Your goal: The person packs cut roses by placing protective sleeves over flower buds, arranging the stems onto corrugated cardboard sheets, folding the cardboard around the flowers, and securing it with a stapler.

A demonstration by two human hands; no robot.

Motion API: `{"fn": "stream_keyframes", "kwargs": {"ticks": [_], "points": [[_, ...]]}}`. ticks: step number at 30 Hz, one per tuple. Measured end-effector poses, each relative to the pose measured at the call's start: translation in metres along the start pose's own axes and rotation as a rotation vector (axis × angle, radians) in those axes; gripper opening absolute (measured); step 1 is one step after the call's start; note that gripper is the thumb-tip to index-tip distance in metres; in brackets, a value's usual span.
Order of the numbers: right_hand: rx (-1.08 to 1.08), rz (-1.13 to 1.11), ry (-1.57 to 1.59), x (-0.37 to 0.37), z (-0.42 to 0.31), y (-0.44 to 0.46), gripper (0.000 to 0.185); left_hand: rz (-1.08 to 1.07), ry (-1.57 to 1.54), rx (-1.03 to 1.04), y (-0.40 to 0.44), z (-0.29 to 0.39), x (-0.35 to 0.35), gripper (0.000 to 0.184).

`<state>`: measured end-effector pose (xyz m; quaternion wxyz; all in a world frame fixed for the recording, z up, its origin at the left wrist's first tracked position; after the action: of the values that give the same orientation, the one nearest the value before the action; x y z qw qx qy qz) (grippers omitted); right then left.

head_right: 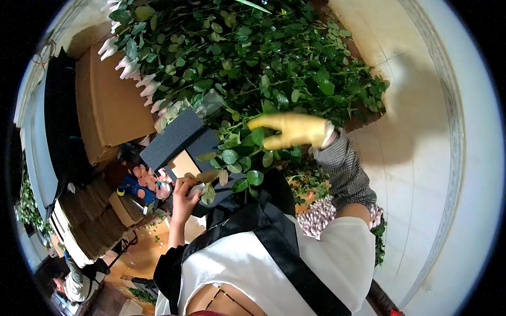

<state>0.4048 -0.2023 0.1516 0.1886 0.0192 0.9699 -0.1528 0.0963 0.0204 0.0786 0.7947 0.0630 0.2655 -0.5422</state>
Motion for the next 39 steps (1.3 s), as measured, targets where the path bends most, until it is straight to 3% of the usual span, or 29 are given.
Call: {"fn": "stream_keyframes", "kwargs": {"ticks": [1,3,5,7,9,11,13,15,17,19,23,25,26,27,29,31,33,36,37,38,39], "points": [[-0.139,0.118,0.027,-0.022,-0.012,0.013,0.061,-0.014,0.091,0.012,0.001,0.009,-0.002,0.037],[-0.171,0.512,-0.029,-0.057,-0.014,0.050,0.064,-0.016,0.193,0.012,0.003,0.015,-0.004,0.039],[-0.069,0.635,-0.712,-0.064,0.028,0.096,0.060,-0.121,0.208,-0.023,0.004,0.012,-0.002,0.041],[0.289,0.331,-1.065,-0.041,0.088,0.133,0.039,-0.102,0.294,-0.027,0.009,0.028,-0.006,0.047],[0.073,0.468,-0.881,-0.042,0.123,0.147,0.020,-0.098,0.112,-0.116,0.014,0.030,-0.010,0.039],[-0.086,0.750,-0.869,-0.072,0.075,0.124,0.015,-0.089,-0.102,-0.190,0.005,0.000,-0.001,0.034],[0.090,0.741,-0.999,-0.096,0.024,0.099,0.015,-0.102,-0.012,-0.184,0.003,-0.001,-0.005,0.032],[-0.203,0.854,-0.663,-0.103,-0.025,0.065,0.011,-0.131,-0.025,-0.195,0.003,0.003,-0.007,0.029],[-0.070,0.810,-0.245,-0.099,-0.036,0.054,0.013,-0.162,-0.114,-0.135,0.001,0.005,-0.004,0.031],[-0.063,0.680,-0.386,-0.091,-0.029,0.062,0.027,-0.109,-0.139,-0.051,-0.003,0.001,-0.001,0.031],[-0.100,0.748,-1.074,-0.055,0.050,0.119,0.037,-0.103,-0.130,-0.068,-0.002,0.002,0.000,0.031],[0.365,0.302,-1.096,-0.055,0.125,0.149,0.031,-0.083,-0.002,0.010,-0.001,0.010,-0.005,0.031],[0.249,0.464,-0.960,-0.059,0.130,0.150,0.023,-0.084,0.031,0.066,-0.001,0.013,-0.006,0.032],[0.238,0.477,-0.970,-0.064,0.113,0.149,0.023,-0.078,0.059,0.123,-0.001,0.016,-0.005,0.033],[-0.311,0.899,-1.015,-0.072,0.021,0.114,0.024,-0.048,0.074,0.170,0.000,0.020,-0.004,0.029],[-0.351,0.893,-0.892,-0.081,-0.027,0.092,0.030,-0.078,0.192,0.159,0.000,0.027,-0.007,0.025],[-0.306,0.723,-1.130,-0.075,-0.099,0.067,0.029,-0.125,0.180,0.107,0.005,0.025,-0.007,0.024],[-0.373,0.531,-1.112,-0.043,-0.171,0.034,0.028,-0.095,-0.043,0.097,0.024,-0.010,-0.001,0.027],[-0.399,0.465,-1.029,-0.026,-0.180,0.022,0.027,-0.293,-0.119,-0.210,0.027,-0.028,0.000,0.028],[-0.245,0.369,-0.904,-0.013,-0.167,0.010,0.025,-0.230,-0.331,-0.241,0.032,-0.042,0.000,0.029],[-0.168,0.262,-0.874,0.005,-0.153,0.001,0.022,-0.155,-0.330,0.207,0.039,-0.054,-0.008,0.031]]}}
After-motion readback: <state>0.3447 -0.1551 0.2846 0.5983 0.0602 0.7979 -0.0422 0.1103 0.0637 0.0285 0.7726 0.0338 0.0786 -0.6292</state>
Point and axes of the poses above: each hand's wrist, its own y-axis towards the middle knuckle, its own x-axis out of the palm, z = x × y, the point moved 6 cm from there along y, towards the middle knuckle, and after that the axes turned 2 degrees about y, right-handed, at the moved point
